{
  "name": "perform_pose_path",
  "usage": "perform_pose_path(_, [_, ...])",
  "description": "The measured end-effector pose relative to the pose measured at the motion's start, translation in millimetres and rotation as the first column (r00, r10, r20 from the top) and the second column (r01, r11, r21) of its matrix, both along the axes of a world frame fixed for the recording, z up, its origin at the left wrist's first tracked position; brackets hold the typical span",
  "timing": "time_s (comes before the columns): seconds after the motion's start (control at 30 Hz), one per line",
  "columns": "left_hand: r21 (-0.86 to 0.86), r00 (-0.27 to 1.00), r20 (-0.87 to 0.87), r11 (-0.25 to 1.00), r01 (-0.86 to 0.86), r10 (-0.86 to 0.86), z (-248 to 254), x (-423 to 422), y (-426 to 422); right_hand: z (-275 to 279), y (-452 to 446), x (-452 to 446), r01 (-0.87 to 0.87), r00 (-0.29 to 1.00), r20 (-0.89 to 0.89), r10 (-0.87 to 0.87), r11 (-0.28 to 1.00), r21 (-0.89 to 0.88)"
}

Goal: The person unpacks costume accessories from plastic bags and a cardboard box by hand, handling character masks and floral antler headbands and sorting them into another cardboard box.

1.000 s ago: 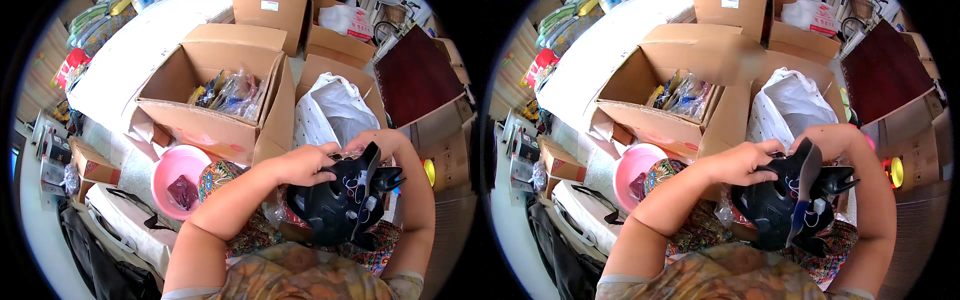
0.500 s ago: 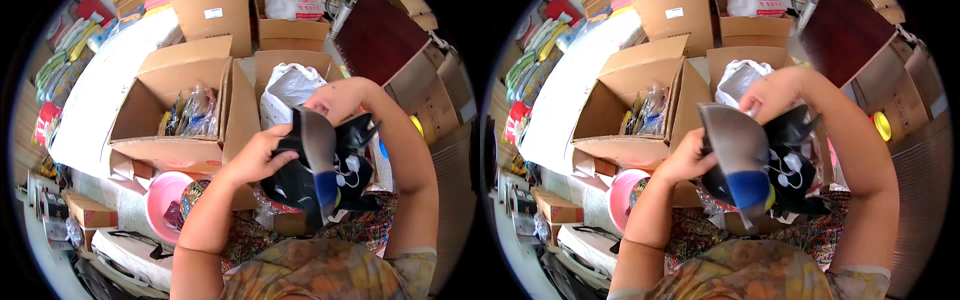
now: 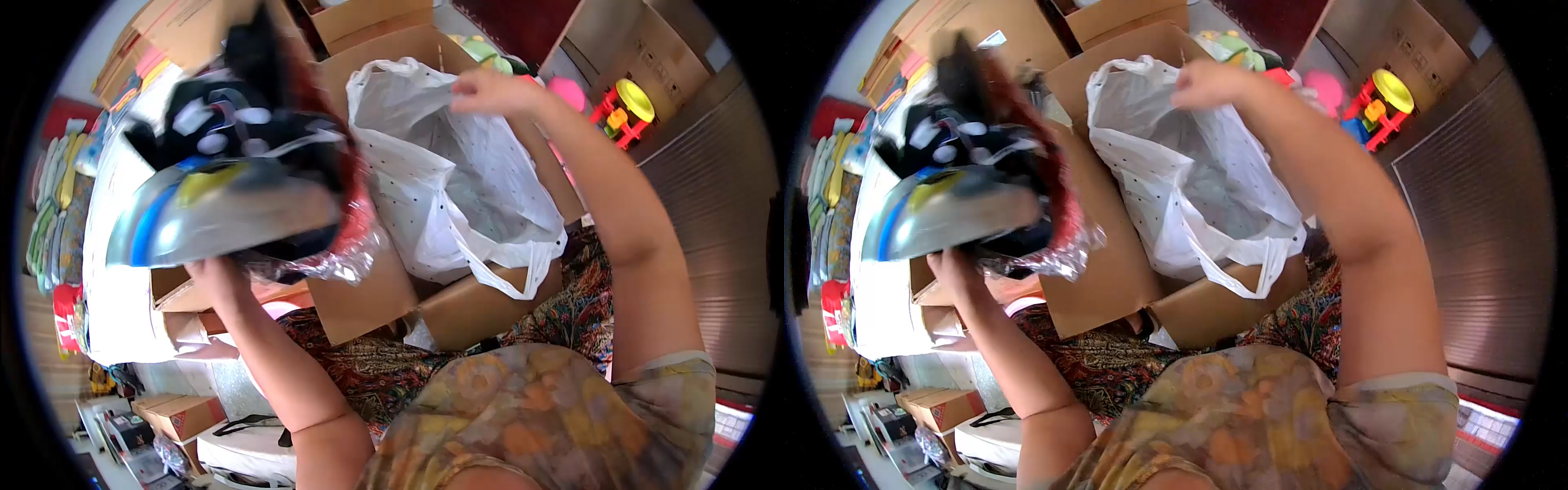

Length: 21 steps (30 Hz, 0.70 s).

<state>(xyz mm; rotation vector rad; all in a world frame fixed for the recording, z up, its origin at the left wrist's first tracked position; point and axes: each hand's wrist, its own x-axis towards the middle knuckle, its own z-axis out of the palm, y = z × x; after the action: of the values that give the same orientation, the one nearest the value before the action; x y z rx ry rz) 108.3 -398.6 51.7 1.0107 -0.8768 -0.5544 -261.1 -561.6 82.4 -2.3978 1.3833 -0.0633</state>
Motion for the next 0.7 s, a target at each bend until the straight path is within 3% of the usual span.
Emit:
perform_pose_path(0.07, [0.061, 0.981, -0.080, 0.983, -0.170, 0.175, 7.6, 0.9, -2.9, -52.4, 18.0, -3.8, 0.054, 0.998, -0.025, -0.052, 0.996, 0.068])
perform_pose_path(0.1, [0.105, 0.965, -0.104, 0.968, -0.230, 0.240, 14.5, -1.7, -2.9, -74.7, 36.1, -0.7, 0.107, 0.983, -0.133, -0.130, 0.981, -0.164])
perform_pose_path(0.13, [0.026, 0.966, -0.146, 0.977, -0.210, 0.211, 15.0, -3.5, -5.3, -87.4, 53.8, 2.5, 0.129, 0.948, -0.222, -0.229, 0.913, -0.387])
perform_pose_path(0.2, [-0.022, 0.967, -0.207, 0.988, -0.155, 0.147, 11.5, 3.1, -9.7, -94.5, 76.8, 14.4, 0.357, 0.914, -0.115, -0.388, 0.907, -0.223])
perform_pose_path(0.27, [-0.034, 0.966, -0.241, 0.994, -0.106, 0.095, 9.9, 6.8, -10.8, -135.9, 88.9, 25.1, 0.357, 0.902, 0.131, -0.412, 0.881, 0.312])
perform_pose_path(0.3, [-0.031, 0.968, -0.238, 0.995, -0.095, 0.085, 10.9, 3.8, -10.8, -155.8, 112.9, 33.9, 0.225, 0.893, 0.294, -0.341, 0.903, 0.366])
perform_pose_path(0.33, [-0.010, 0.961, -0.255, 0.994, -0.110, 0.104, 13.0, 1.0, -11.0, -182.5, 130.2, 47.0, 0.160, 0.954, 0.202, -0.222, 0.946, 0.284])
perform_pose_path(0.37, [0.013, 0.955, -0.269, 0.992, -0.126, 0.125, 14.4, -1.1, -10.8, -175.4, 153.1, 62.0, 0.142, 0.968, 0.156, -0.198, 0.940, 0.311])
perform_pose_path(0.4, [-0.013, 0.963, -0.259, 0.997, -0.081, 0.075, 8.7, 5.7, -12.7, -198.5, 169.2, 68.2, 0.045, 0.963, 0.238, -0.129, 0.943, 0.328])
perform_pose_path(0.43, [-0.008, 0.965, -0.252, 0.997, -0.071, 0.067, 9.3, 5.4, -13.7, -199.6, 179.5, 74.8, -0.049, 0.985, 0.173, -0.023, 0.916, 0.399])
perform_pose_path(0.5, [0.052, 0.960, -0.270, 0.997, -0.065, 0.077, 9.0, 3.3, -14.4, -185.5, 187.8, 88.4, -0.017, 0.992, 0.117, -0.050, 0.862, 0.507])
perform_pose_path(0.57, [0.070, 0.958, -0.280, 0.996, -0.046, 0.064, 8.6, 1.2, -13.4, -194.7, 190.4, 93.6, -0.190, 0.981, 0.068, 0.181, 0.847, 0.496])
perform_pose_path(0.7, [0.067, 0.935, -0.355, 0.998, 0.007, 0.017, 3.4, 11.0, -17.9, -188.8, 194.5, 88.9, -0.210, 0.976, 0.145, 0.161, 0.864, 0.457])
